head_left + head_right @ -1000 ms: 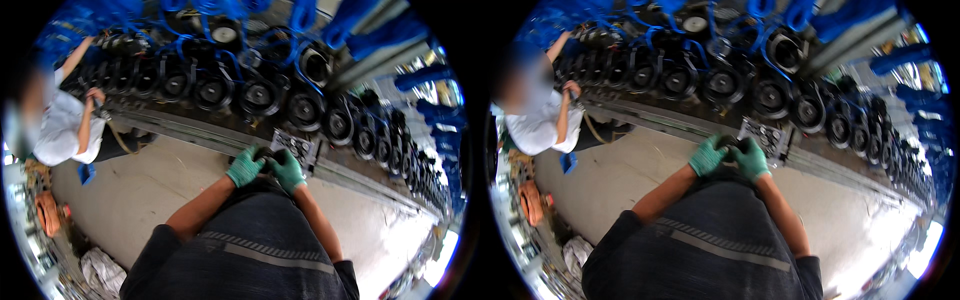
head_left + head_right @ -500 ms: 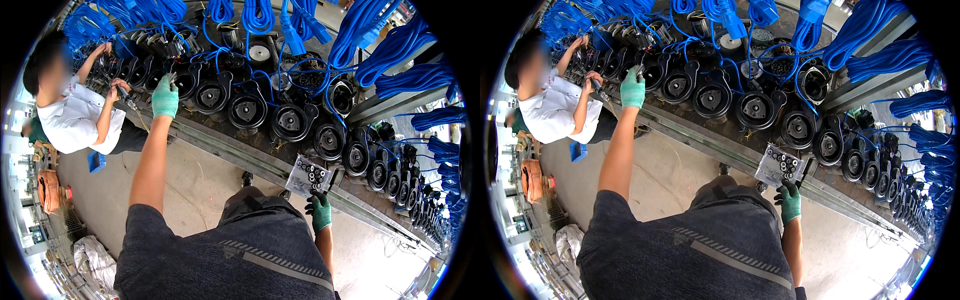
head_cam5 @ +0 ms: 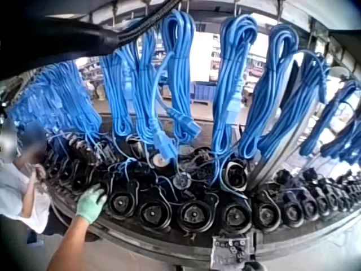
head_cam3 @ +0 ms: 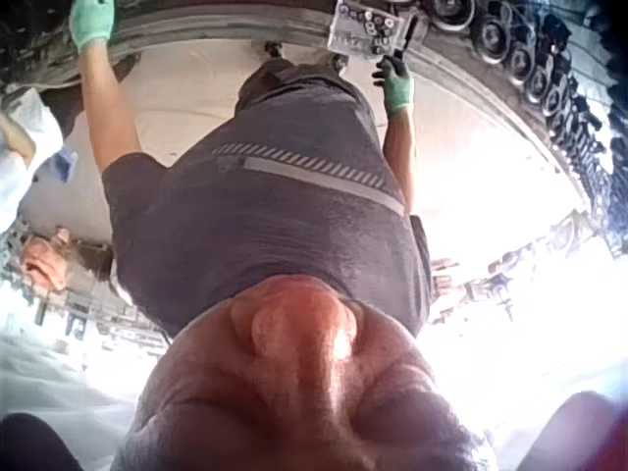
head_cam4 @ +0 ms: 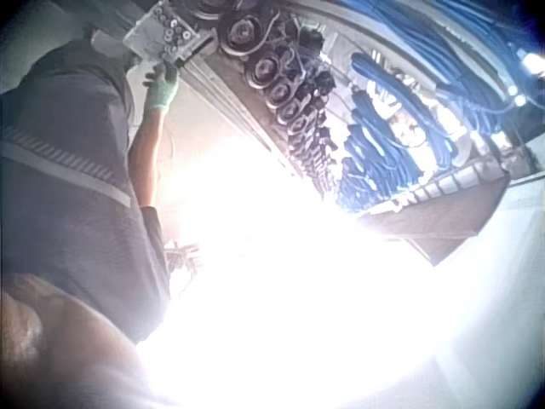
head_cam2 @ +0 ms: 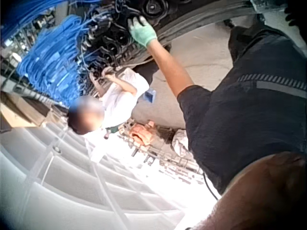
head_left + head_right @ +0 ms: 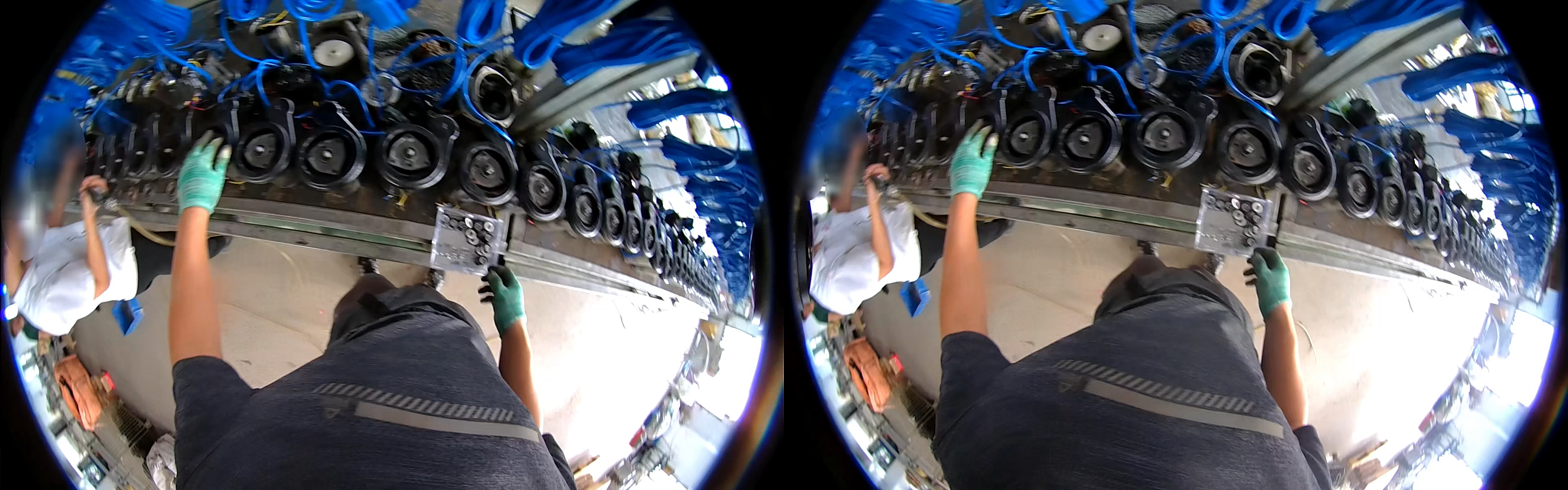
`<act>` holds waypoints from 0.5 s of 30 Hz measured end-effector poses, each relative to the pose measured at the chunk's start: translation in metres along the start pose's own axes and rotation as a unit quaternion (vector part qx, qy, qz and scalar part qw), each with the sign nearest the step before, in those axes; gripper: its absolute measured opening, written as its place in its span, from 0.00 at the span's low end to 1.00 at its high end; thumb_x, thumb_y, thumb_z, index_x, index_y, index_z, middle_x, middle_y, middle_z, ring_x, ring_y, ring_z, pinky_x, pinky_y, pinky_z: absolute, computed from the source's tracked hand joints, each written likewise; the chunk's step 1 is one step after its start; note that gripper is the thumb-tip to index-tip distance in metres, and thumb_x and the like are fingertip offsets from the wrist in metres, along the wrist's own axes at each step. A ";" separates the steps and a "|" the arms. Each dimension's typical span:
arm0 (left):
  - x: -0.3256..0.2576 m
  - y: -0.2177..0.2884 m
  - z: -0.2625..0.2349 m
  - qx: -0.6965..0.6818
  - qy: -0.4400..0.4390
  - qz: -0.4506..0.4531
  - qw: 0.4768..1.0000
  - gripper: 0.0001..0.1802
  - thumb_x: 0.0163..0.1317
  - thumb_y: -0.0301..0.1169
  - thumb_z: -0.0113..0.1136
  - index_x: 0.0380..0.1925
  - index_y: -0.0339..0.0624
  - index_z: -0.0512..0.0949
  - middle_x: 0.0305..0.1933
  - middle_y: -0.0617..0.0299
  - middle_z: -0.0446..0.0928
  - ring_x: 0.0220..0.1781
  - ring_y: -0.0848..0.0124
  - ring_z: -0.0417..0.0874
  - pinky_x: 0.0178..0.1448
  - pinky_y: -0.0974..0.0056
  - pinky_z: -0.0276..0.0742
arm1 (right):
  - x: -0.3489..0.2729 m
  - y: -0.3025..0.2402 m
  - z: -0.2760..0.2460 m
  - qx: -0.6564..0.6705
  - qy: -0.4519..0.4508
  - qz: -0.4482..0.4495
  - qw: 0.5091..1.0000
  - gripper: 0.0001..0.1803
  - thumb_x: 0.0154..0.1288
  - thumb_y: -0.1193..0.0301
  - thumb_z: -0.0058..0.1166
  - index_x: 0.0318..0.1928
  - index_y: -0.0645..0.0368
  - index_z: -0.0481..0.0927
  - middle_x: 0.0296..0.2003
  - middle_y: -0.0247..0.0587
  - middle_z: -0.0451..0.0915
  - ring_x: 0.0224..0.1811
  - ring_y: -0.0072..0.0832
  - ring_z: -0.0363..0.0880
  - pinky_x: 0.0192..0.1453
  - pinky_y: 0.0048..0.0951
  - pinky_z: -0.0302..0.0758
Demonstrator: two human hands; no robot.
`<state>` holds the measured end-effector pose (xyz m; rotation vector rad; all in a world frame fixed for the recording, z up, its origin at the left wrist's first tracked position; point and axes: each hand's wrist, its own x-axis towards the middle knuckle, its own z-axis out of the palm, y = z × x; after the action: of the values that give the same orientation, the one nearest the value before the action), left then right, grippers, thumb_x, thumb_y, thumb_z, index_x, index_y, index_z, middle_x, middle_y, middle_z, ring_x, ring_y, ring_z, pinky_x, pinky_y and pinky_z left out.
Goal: The person inserts small cylindrical components into the center of a row of black mechanical housings on a factory assembly line. They pick up the parts from a clear plastic tray and place them into the units one by one, moving along the line as they work.
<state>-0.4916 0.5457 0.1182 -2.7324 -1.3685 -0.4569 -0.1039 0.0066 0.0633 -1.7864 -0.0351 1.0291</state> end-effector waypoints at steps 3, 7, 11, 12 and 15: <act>-0.009 0.001 0.006 0.027 0.006 -0.008 1.000 0.24 0.74 0.49 0.54 0.60 0.47 0.81 0.76 0.61 0.68 0.65 0.44 0.76 0.70 0.49 0.73 | 0.029 0.009 -0.015 -0.189 0.106 -0.113 0.970 0.14 0.70 0.69 0.58 0.53 0.61 0.80 0.41 0.42 0.84 0.36 0.34 0.85 0.41 0.34 0.81; -0.023 0.039 -0.020 -0.089 0.089 0.004 0.992 0.20 0.72 0.39 0.60 0.60 0.45 0.79 0.77 0.56 0.65 0.70 0.46 0.73 0.72 0.50 0.71 | 0.061 0.005 -0.023 -0.438 0.134 -0.192 0.868 0.17 0.69 0.66 0.62 0.53 0.62 0.81 0.43 0.45 0.86 0.41 0.31 0.84 0.51 0.32 0.80; -0.087 0.092 -0.026 -0.058 0.128 0.014 0.990 0.22 0.72 0.35 0.60 0.65 0.45 0.77 0.72 0.50 0.71 0.71 0.51 0.73 0.73 0.51 0.70 | 0.109 0.036 -0.043 -0.463 0.034 -0.088 0.881 0.12 0.66 0.69 0.60 0.47 0.62 0.81 0.33 0.45 0.85 0.30 0.31 0.81 0.35 0.35 0.79; -0.114 0.096 -0.013 -0.106 0.103 0.004 0.989 0.24 0.71 0.34 0.61 0.67 0.45 0.76 0.71 0.48 0.72 0.70 0.52 0.74 0.73 0.53 0.71 | 0.117 0.043 -0.047 -0.453 0.033 -0.084 0.887 0.11 0.66 0.70 0.60 0.46 0.63 0.81 0.32 0.44 0.84 0.28 0.30 0.80 0.33 0.35 0.78; -0.229 0.122 0.042 -0.312 0.016 -0.163 0.936 0.23 0.71 0.31 0.61 0.64 0.38 0.77 0.67 0.47 0.75 0.67 0.53 0.77 0.71 0.56 0.72 | 0.084 -0.007 -0.011 -0.370 0.000 -0.038 0.928 0.08 0.63 0.74 0.58 0.42 0.63 0.78 0.27 0.38 0.78 0.27 0.26 0.74 0.31 0.32 0.74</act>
<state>-0.5141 0.3012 0.0234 -2.9105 -1.9595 -1.1263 -0.0407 0.0404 0.0172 -2.4336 -0.5530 1.0321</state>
